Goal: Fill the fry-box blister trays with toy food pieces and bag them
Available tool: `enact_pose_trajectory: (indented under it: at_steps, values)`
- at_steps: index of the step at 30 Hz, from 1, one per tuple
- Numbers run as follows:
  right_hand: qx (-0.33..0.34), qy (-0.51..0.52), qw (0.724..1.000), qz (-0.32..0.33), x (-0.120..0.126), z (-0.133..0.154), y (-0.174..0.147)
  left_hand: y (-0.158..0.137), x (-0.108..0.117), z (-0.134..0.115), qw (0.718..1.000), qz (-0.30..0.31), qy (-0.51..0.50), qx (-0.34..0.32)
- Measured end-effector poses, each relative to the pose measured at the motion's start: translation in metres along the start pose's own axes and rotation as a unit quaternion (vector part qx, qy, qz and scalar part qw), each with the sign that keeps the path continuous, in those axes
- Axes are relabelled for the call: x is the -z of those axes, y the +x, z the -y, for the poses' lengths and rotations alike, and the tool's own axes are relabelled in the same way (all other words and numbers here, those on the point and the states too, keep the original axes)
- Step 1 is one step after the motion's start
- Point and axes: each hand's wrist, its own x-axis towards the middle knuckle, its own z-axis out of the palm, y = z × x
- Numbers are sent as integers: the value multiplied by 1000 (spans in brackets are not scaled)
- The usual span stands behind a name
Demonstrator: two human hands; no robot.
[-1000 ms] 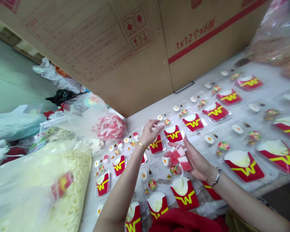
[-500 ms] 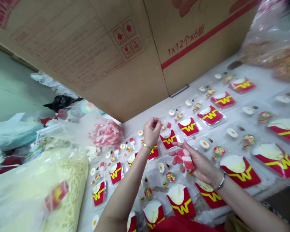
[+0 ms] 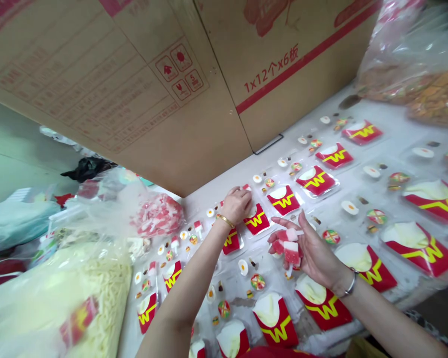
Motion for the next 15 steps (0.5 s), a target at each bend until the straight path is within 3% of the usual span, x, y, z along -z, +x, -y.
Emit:
enact_pose_trajectory:
  at_steps: [5, 8, 13, 15]
  values:
    - [-3, -3, 1000, 12, 1, 1, -2, 9, 13, -10, 997, 41, -6, 59]
    - [-13, -5, 1000, 20, 3, 2, -1, 15, 33, -33, 991, 30, -107, 76]
    - [-28, -10, 997, 73, 4, 8, 3, 25, 70, -91, 936, 134, -321, -48]
    - [-22, -7, 997, 79, 4, 11, 4, 30, 75, -103, 922, 156, -352, -40]
